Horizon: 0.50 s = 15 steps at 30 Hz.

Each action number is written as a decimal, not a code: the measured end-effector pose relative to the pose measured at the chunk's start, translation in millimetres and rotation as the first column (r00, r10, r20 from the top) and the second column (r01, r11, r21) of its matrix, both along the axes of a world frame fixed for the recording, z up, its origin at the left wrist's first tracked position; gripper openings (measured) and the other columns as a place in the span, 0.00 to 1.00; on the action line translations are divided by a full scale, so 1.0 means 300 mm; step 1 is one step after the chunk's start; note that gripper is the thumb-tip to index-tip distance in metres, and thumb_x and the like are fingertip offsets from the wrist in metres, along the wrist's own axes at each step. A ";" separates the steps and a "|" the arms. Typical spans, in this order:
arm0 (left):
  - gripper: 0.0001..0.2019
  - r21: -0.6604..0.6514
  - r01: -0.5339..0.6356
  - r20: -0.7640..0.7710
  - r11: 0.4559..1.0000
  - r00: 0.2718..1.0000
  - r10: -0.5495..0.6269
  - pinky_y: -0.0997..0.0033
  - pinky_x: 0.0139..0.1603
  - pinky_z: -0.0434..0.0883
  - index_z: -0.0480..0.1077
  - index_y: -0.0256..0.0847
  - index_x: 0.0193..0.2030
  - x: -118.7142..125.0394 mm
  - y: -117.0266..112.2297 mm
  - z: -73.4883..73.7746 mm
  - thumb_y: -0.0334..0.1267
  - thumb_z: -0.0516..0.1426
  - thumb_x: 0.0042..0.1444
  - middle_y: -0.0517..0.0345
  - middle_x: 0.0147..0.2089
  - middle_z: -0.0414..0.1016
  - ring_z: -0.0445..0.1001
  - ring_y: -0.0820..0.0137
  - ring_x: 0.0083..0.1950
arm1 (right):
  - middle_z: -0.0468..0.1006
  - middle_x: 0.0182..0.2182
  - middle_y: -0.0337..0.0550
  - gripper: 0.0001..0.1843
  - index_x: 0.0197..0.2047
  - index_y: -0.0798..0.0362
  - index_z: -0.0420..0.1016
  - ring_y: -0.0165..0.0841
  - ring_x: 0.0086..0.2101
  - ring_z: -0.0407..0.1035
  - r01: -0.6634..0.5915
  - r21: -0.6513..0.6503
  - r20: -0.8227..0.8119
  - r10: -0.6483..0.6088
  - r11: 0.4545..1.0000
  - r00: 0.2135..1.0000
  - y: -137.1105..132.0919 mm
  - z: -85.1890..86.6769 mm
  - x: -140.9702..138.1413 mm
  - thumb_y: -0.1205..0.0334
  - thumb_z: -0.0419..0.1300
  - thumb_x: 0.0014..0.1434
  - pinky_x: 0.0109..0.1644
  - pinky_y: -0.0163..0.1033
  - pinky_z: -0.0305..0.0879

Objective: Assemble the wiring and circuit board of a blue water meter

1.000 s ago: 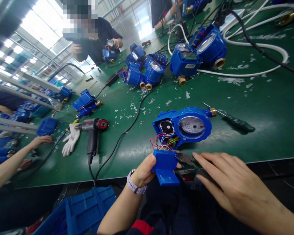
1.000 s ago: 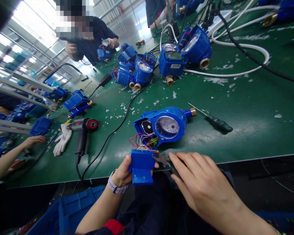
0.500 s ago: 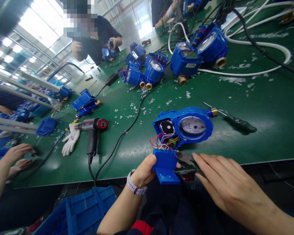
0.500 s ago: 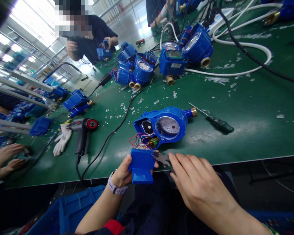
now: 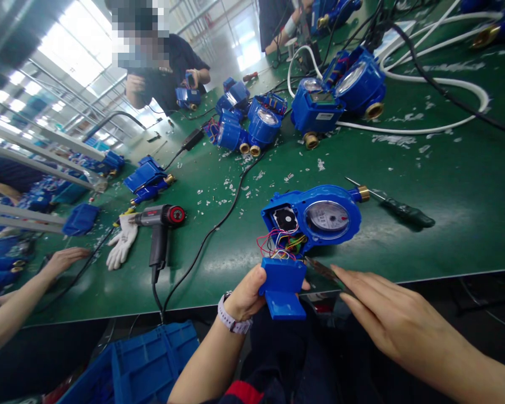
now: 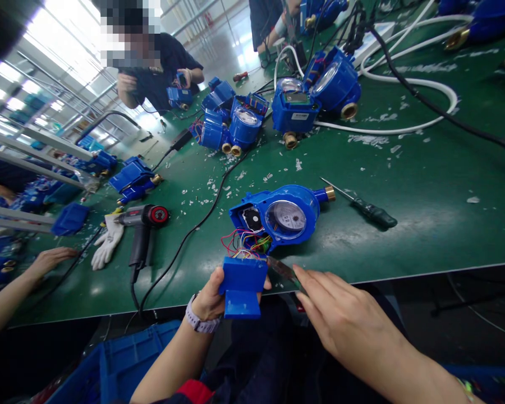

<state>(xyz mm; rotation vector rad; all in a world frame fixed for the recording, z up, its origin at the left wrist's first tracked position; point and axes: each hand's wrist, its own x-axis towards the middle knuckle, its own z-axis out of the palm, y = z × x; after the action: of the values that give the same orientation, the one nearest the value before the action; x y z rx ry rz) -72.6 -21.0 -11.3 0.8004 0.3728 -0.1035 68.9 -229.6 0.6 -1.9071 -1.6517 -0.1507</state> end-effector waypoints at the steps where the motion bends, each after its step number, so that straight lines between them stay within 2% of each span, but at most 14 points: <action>1: 0.39 0.003 0.001 -0.002 1.000 1.000 -0.001 0.74 0.35 0.75 0.76 0.30 0.50 -0.001 0.000 -0.001 0.65 0.65 0.43 0.43 0.43 0.82 0.80 0.66 0.35 | 0.72 0.50 0.52 0.16 0.59 0.65 0.64 0.37 0.47 0.69 0.002 -0.014 -0.033 -0.003 1.000 0.999 -0.004 0.001 0.004 0.68 0.41 0.77 0.50 0.41 0.67; 3: 0.40 -0.009 -0.001 -0.005 1.000 1.000 0.001 0.74 0.36 0.75 0.75 0.30 0.51 -0.002 -0.001 -0.002 0.66 0.65 0.43 0.42 0.43 0.82 0.80 0.66 0.35 | 0.70 0.51 0.49 0.17 0.60 0.62 0.64 0.38 0.49 0.67 0.012 -0.027 -0.099 -0.014 1.000 0.995 -0.010 0.008 0.011 0.64 0.41 0.78 0.52 0.41 0.65; 5: 0.40 -0.022 -0.003 -0.003 1.000 1.000 0.003 0.74 0.37 0.75 0.75 0.30 0.52 -0.001 0.000 -0.001 0.65 0.65 0.43 0.43 0.43 0.82 0.80 0.66 0.36 | 0.69 0.51 0.50 0.17 0.60 0.62 0.64 0.39 0.49 0.66 0.028 -0.028 -0.097 -0.031 0.999 0.995 -0.012 0.020 0.014 0.62 0.42 0.78 0.52 0.43 0.63; 10: 0.40 -0.038 -0.004 0.001 0.999 1.000 0.004 0.74 0.42 0.76 0.74 0.33 0.55 0.004 0.000 0.004 0.64 0.66 0.43 0.45 0.45 0.82 0.81 0.66 0.40 | 0.68 0.48 0.54 0.18 0.58 0.65 0.65 0.44 0.43 0.66 0.048 -0.022 0.069 -0.046 0.999 0.997 0.001 0.036 0.003 0.63 0.41 0.77 0.47 0.48 0.60; 15: 0.35 -0.011 -0.002 0.032 1.000 0.999 0.002 0.74 0.40 0.76 0.77 0.32 0.50 0.007 -0.008 0.008 0.62 0.66 0.44 0.45 0.44 0.83 0.81 0.65 0.39 | 0.68 0.47 0.57 0.18 0.56 0.68 0.66 0.47 0.43 0.66 0.064 -0.003 0.124 -0.063 0.998 0.990 0.021 0.033 -0.004 0.66 0.42 0.76 0.46 0.50 0.59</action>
<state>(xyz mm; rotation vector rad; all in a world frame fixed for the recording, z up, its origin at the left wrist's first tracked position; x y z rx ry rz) -70.6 -23.3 -8.9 0.7897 0.3422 -0.0908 67.7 -223.2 10.6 -1.9921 -1.6743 -0.2944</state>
